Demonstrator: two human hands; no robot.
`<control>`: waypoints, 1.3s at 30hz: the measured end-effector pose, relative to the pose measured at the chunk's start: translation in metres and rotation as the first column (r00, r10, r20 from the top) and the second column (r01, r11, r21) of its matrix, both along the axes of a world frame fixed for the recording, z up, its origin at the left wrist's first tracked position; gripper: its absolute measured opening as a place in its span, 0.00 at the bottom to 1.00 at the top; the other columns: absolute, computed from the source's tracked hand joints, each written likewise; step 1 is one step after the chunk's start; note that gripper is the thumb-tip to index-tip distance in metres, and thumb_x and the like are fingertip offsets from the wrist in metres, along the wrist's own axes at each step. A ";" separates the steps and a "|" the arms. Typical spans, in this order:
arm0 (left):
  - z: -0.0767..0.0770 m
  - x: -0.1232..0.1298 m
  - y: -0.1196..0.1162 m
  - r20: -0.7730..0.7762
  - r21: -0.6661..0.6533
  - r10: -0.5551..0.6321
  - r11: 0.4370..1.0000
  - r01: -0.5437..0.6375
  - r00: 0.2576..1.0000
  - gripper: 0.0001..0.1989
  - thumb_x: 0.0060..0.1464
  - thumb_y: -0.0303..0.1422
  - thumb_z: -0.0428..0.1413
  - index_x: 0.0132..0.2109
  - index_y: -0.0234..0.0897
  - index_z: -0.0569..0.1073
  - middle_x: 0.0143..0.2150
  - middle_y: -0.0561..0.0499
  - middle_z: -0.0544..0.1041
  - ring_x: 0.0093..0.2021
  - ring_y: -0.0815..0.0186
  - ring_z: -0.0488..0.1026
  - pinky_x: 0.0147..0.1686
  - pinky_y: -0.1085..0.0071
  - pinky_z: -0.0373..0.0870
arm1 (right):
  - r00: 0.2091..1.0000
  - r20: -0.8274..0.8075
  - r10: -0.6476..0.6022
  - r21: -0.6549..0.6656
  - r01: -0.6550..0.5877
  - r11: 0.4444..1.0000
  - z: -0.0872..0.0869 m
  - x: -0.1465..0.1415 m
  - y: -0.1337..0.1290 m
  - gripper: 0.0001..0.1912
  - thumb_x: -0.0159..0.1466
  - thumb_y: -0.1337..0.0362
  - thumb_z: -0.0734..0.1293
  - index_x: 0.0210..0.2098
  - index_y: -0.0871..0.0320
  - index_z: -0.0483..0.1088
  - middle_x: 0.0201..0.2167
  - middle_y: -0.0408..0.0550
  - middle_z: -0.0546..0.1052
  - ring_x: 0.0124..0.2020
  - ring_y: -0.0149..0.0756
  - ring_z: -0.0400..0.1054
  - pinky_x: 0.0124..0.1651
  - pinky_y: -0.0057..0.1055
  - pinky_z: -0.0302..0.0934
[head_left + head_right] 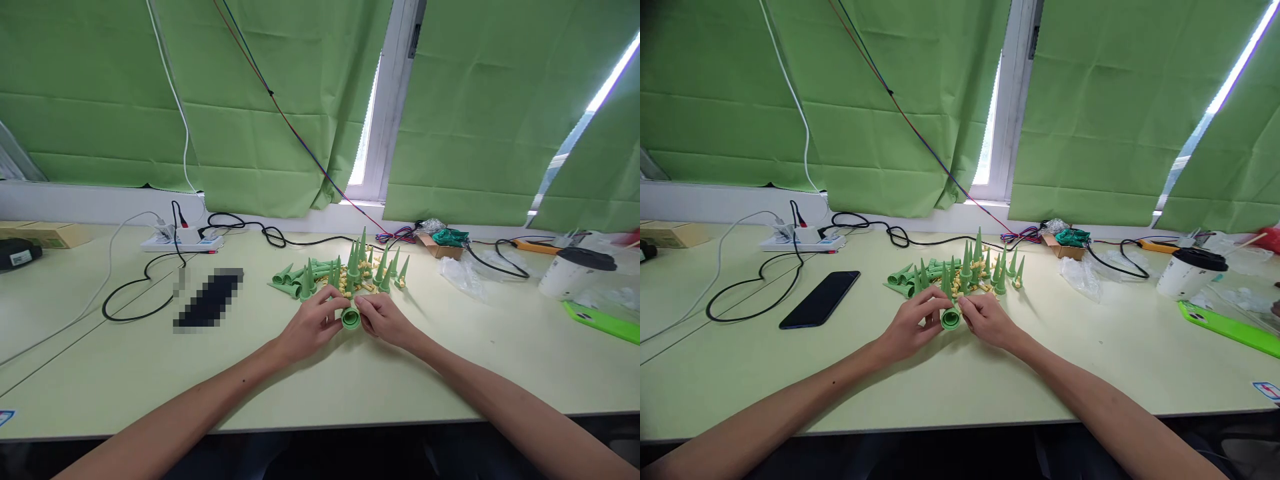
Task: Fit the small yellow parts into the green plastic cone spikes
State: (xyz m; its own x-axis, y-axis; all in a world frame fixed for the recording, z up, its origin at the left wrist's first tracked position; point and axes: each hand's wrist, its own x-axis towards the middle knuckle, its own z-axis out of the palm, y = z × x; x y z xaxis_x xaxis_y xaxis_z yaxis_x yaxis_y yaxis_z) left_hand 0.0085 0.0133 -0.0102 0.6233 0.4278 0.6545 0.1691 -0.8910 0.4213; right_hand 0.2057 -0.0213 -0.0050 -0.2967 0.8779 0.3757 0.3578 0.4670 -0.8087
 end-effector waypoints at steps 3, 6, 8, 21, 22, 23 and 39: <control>0.001 0.001 -0.001 0.004 -0.007 0.004 1.000 -0.004 1.000 0.09 0.58 0.24 0.51 0.44 0.38 0.70 0.40 0.50 0.68 0.26 0.75 0.62 0.26 0.76 0.63 | 1.000 0.014 -0.016 0.023 0.015 1.000 0.000 0.000 0.000 0.32 0.71 0.44 0.52 0.16 0.55 0.53 0.11 0.39 0.59 0.15 0.27 0.53 0.23 0.27 0.52; 0.004 0.003 -0.003 0.018 -0.094 0.043 0.995 -0.041 0.999 0.06 0.58 0.25 0.52 0.42 0.38 0.67 0.38 0.52 0.67 0.26 0.75 0.62 0.26 0.76 0.62 | 0.999 0.015 -0.029 0.052 0.028 0.998 0.001 0.000 0.000 0.31 0.72 0.45 0.52 0.17 0.55 0.53 0.11 0.39 0.60 0.16 0.27 0.53 0.24 0.28 0.53; 0.006 0.004 -0.004 0.017 -0.190 0.076 0.979 -0.072 0.997 0.06 0.57 0.25 0.52 0.41 0.38 0.65 0.38 0.53 0.67 0.26 0.75 0.63 0.26 0.77 0.61 | 0.999 0.005 -0.034 0.062 0.033 0.997 0.001 0.001 -0.001 0.30 0.72 0.46 0.53 0.18 0.55 0.54 0.12 0.39 0.60 0.16 0.27 0.53 0.24 0.28 0.52; 0.011 0.006 0.001 0.124 -0.783 -0.027 0.611 0.115 0.992 0.19 0.62 0.51 0.50 0.37 0.38 0.64 0.20 0.58 0.65 0.17 0.71 0.66 0.15 0.77 0.58 | 0.999 -0.023 -0.038 0.099 0.040 0.994 -0.003 0.004 0.003 0.24 0.72 0.51 0.56 0.23 0.56 0.60 0.16 0.39 0.63 0.19 0.27 0.55 0.25 0.27 0.51; 0.011 0.005 0.001 0.116 -0.793 -0.053 0.596 0.124 0.992 0.20 0.61 0.51 0.52 0.36 0.38 0.65 0.20 0.57 0.66 0.17 0.71 0.66 0.15 0.77 0.58 | 0.999 -0.021 -0.034 0.102 0.036 0.994 -0.004 0.004 0.003 0.23 0.72 0.52 0.57 0.24 0.56 0.60 0.16 0.39 0.63 0.19 0.27 0.55 0.25 0.27 0.51; 0.011 0.005 0.002 0.108 -0.798 -0.072 0.588 0.130 0.992 0.20 0.60 0.51 0.54 0.37 0.37 0.66 0.20 0.57 0.67 0.17 0.71 0.66 0.15 0.77 0.59 | 0.999 -0.017 -0.030 0.108 0.031 0.994 -0.004 0.004 0.003 0.23 0.72 0.53 0.57 0.24 0.56 0.60 0.17 0.39 0.63 0.19 0.27 0.55 0.25 0.27 0.51; 0.011 0.001 -0.001 0.008 -0.757 -0.094 0.649 0.068 0.996 0.21 0.57 0.48 0.58 0.47 0.33 0.74 0.20 0.56 0.68 0.19 0.72 0.64 0.18 0.76 0.59 | 0.995 0.100 -0.029 0.128 0.016 0.992 -0.007 0.004 0.006 0.21 0.71 0.57 0.58 0.22 0.56 0.57 0.17 0.37 0.60 0.20 0.28 0.51 0.26 0.28 0.47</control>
